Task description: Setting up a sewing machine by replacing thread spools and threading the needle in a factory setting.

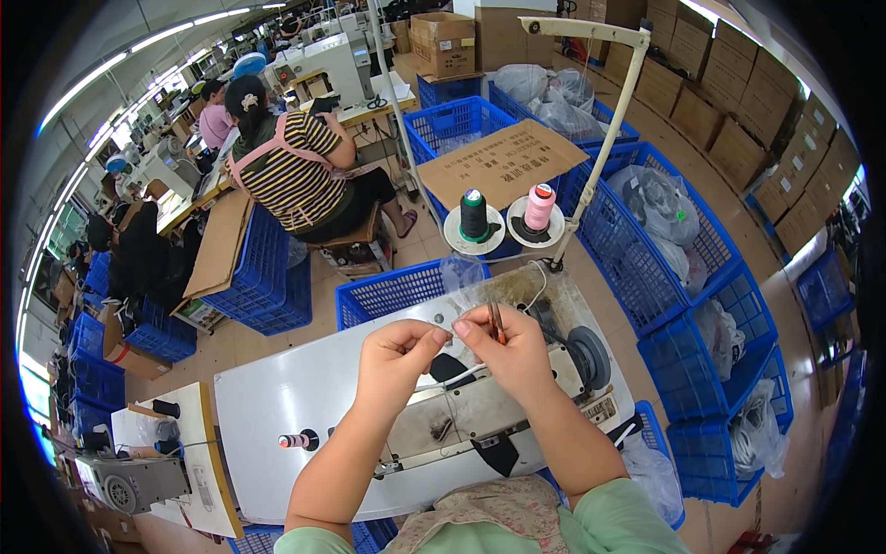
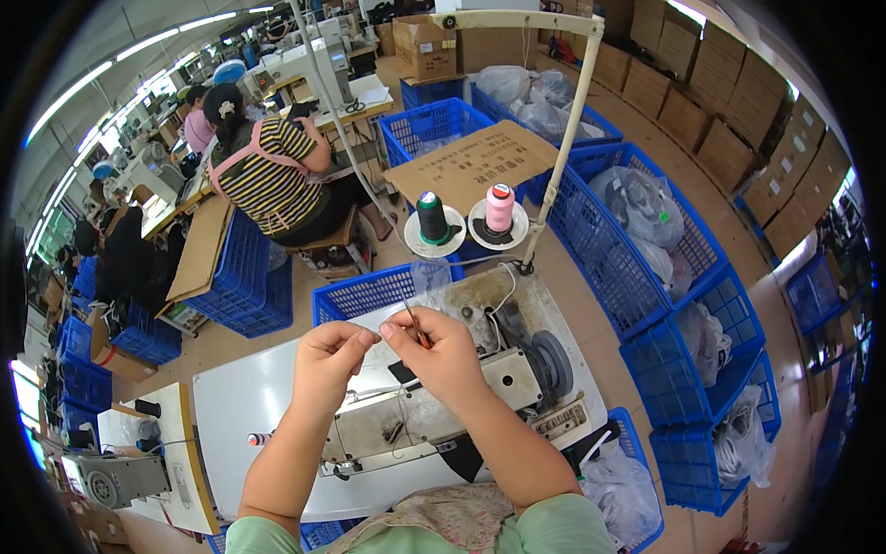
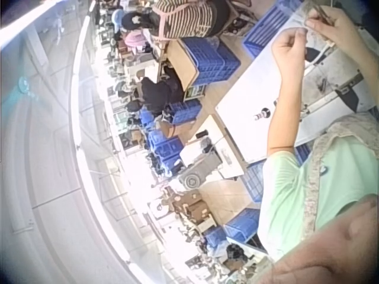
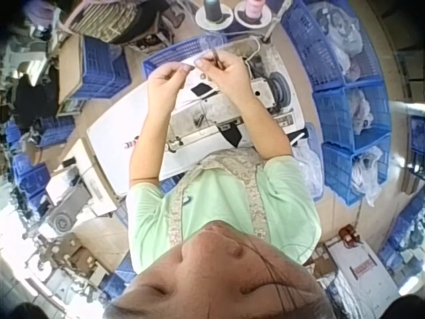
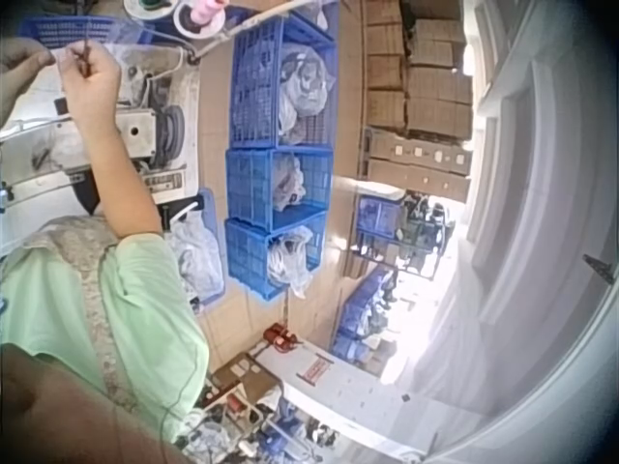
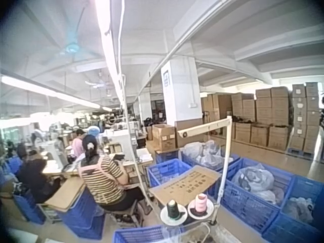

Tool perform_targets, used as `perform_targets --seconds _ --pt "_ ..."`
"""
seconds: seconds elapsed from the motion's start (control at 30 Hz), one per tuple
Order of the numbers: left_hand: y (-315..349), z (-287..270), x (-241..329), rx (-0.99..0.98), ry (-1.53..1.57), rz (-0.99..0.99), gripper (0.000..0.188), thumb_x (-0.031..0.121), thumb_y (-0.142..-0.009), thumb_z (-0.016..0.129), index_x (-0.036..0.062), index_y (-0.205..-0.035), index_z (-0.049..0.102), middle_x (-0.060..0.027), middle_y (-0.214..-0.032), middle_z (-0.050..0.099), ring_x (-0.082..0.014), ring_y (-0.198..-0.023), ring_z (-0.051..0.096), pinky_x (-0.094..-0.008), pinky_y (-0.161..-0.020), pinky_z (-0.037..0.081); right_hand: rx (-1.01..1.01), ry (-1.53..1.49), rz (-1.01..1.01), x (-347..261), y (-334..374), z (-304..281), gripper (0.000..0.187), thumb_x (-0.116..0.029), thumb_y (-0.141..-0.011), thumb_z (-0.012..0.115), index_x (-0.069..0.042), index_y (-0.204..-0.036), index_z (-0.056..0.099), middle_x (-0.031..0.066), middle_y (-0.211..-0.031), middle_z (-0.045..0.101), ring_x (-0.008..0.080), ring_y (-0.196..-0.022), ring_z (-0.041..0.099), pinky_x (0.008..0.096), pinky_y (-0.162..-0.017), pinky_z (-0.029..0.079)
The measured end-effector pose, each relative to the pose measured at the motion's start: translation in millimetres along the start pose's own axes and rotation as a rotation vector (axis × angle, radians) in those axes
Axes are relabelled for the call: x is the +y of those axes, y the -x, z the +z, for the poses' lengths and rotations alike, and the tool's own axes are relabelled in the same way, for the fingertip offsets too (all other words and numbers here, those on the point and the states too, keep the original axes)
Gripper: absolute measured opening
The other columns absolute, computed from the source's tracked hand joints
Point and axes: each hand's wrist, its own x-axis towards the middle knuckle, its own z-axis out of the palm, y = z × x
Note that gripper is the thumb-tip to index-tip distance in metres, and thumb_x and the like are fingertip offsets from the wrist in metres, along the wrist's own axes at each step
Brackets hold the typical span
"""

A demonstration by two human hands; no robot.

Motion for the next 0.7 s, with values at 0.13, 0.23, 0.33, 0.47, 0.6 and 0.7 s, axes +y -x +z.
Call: perform_targets --seconds 0.13,0.23,0.33,0.47,0.6,0.7 --pt "2.3 4.1 4.1 0.003 -0.054 -0.020 0.014 0.012 -0.082 0.065 -0.0020 -0.080 0.066 0.0023 -0.063 0.056 -0.0025 -0.055 0.044 -0.0179 -0.048 0.032 -0.002 0.041 -0.023 2.3 0.2 0.6 0.013 -0.015 -0.082 0.065 -0.002 -0.083 0.064 -0.0039 -0.065 0.055 0.0010 -0.054 0.042 0.0169 -0.048 0.031" --pt "2.8 4.8 4.9 -0.007 -0.075 0.002 0.016 0.013 -0.082 0.065 -0.0023 -0.080 0.066 0.0019 -0.066 0.058 -0.0023 -0.058 0.045 -0.0182 -0.049 0.033 -0.010 0.039 -0.038 2.0 1.2 0.4 0.013 -0.015 -0.083 0.064 -0.002 -0.084 0.065 -0.0040 -0.065 0.055 0.0007 -0.054 0.041 0.0167 -0.048 0.030" --pt "3.2 4.3 5.3 -0.022 -0.078 -0.011 0.016 0.014 -0.082 0.065 -0.0018 -0.081 0.066 0.0022 -0.063 0.056 -0.0032 -0.057 0.045 -0.0188 -0.050 0.033 -0.042 -0.051 0.032 -2.1 3.5 0.6 0.016 -0.017 -0.084 0.063 -0.002 -0.089 0.065 -0.0044 -0.063 0.052 0.0012 -0.053 0.041 0.0177 -0.047 0.031" --pt "2.0 5.1 -3.7 0.037 0.066 -0.007 0.015 0.014 -0.082 0.064 -0.0008 -0.081 0.065 0.0005 -0.063 0.055 -0.0055 -0.056 0.045 -0.0198 -0.049 0.034 -0.045 -0.213 0.153 -9.5 6.6 5.7 0.023 -0.020 -0.086 0.061 -0.001 -0.099 0.062 -0.0031 -0.064 0.053 0.0025 -0.055 0.046 0.0186 -0.049 0.036" --pt "-2.1 10.1 -15.0 0.100 0.163 0.218 0.013 0.013 -0.084 0.060 0.0007 -0.081 0.063 -0.0062 -0.071 0.059 -0.0073 -0.051 0.045 -0.0195 -0.043 0.031 -0.081 -0.270 0.210 -4.2 11.3 11.3 0.026 -0.020 -0.087 0.059 0.000 -0.104 0.060 -0.0011 -0.068 0.057 0.0034 -0.058 0.049 0.0187 -0.049 0.037" --pt "-0.8 19.4 -3.9 0.103 0.422 0.028 0.014 0.014 -0.086 0.057 0.0013 -0.081 0.061 -0.0081 -0.074 0.059 -0.0083 -0.048 0.045 -0.0200 -0.043 0.033 -0.020 -0.277 0.111 0.5 13.0 10.9 0.025 -0.019 -0.088 0.058 0.001 -0.103 0.060 0.0031 -0.077 0.062 0.0039 -0.058 0.050 0.0187 -0.050 0.038"
